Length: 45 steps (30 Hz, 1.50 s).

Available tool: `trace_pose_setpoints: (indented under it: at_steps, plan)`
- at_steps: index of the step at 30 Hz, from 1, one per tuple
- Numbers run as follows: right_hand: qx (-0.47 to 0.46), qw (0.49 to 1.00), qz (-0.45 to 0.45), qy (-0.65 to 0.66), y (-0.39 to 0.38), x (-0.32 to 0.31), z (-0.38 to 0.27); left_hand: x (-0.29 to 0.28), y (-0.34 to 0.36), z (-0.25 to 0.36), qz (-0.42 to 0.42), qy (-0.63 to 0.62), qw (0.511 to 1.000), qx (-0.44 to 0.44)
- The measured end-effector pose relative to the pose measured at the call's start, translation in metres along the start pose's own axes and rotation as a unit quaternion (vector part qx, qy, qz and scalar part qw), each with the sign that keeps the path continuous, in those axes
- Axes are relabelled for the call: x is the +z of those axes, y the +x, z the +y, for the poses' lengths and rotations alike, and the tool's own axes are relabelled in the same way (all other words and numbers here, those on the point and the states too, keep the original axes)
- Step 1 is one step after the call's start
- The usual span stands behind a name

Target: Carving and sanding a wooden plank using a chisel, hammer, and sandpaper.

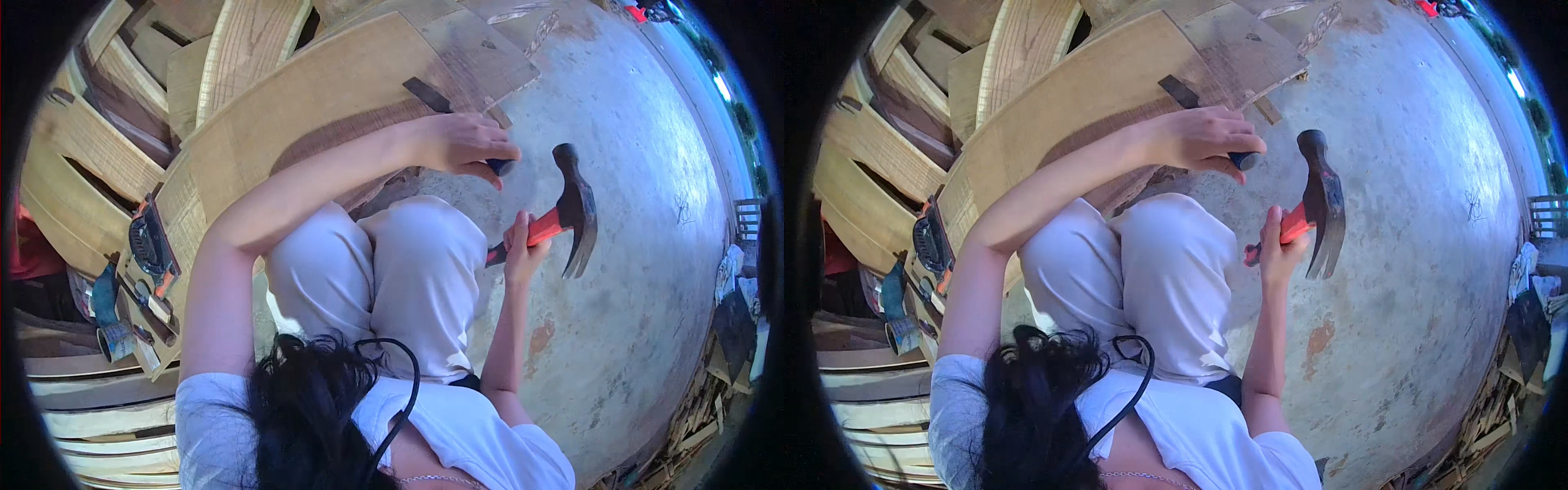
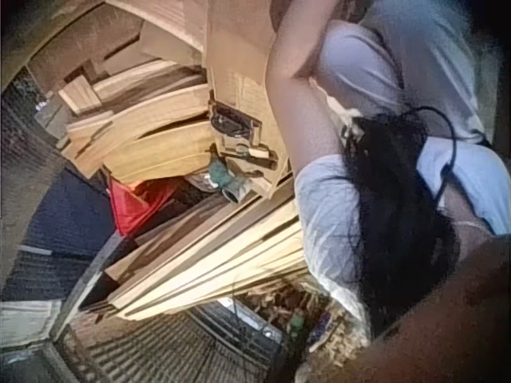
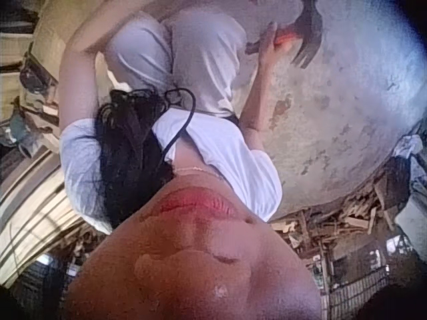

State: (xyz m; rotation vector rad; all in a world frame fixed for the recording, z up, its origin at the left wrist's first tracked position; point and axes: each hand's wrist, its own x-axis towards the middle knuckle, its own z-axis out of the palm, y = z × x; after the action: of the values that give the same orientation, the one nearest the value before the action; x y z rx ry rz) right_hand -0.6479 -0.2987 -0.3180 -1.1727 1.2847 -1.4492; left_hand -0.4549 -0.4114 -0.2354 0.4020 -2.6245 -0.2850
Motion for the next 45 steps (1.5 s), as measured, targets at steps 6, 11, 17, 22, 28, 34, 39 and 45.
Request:
trace_pose_setpoints:
  at_steps: [6, 11, 17, 22, 28, 34, 39, 45]
  plan:
    - [0.034, 0.997, 0.036, 0.064, -0.008, 0.013, -0.004, -0.009, 0.008, 0.015, 0.001, -0.1, 0.995, 0.011]
    - [0.074, 0.995, 0.031, -0.051, -0.019, 0.011, -0.016, -0.005, 0.004, 0.016, -0.039, -0.083, 0.993, -0.071]
    - [-0.089, 0.993, -0.059, -0.041, -0.028, -0.01, 0.013, -0.001, 0.006, 0.002, 0.103, -0.068, 0.992, -0.029]
    - [-0.105, 0.934, -0.065, -0.335, -0.024, -0.007, 0.037, -0.013, 0.001, -0.003, 0.097, -0.064, 0.989, -0.093]
    - [-0.08, 0.965, 0.047, -0.247, -0.026, -0.009, 0.063, -0.006, 0.007, 0.0, 0.084, -0.081, 0.99, -0.085]
    - [-0.02, 0.991, 0.056, -0.119, -0.026, 0.002, 0.044, -0.007, -0.005, -0.01, 0.108, -0.036, 0.993, -0.024]
    - [-0.048, 0.996, 0.001, -0.071, -0.022, 0.016, -0.016, -0.013, -0.003, -0.005, 0.152, -0.015, 0.988, -0.011]
    - [0.004, 0.995, 0.019, -0.097, -0.023, 0.008, -0.007, -0.024, -0.004, 0.001, 0.196, 0.031, 0.98, -0.033]
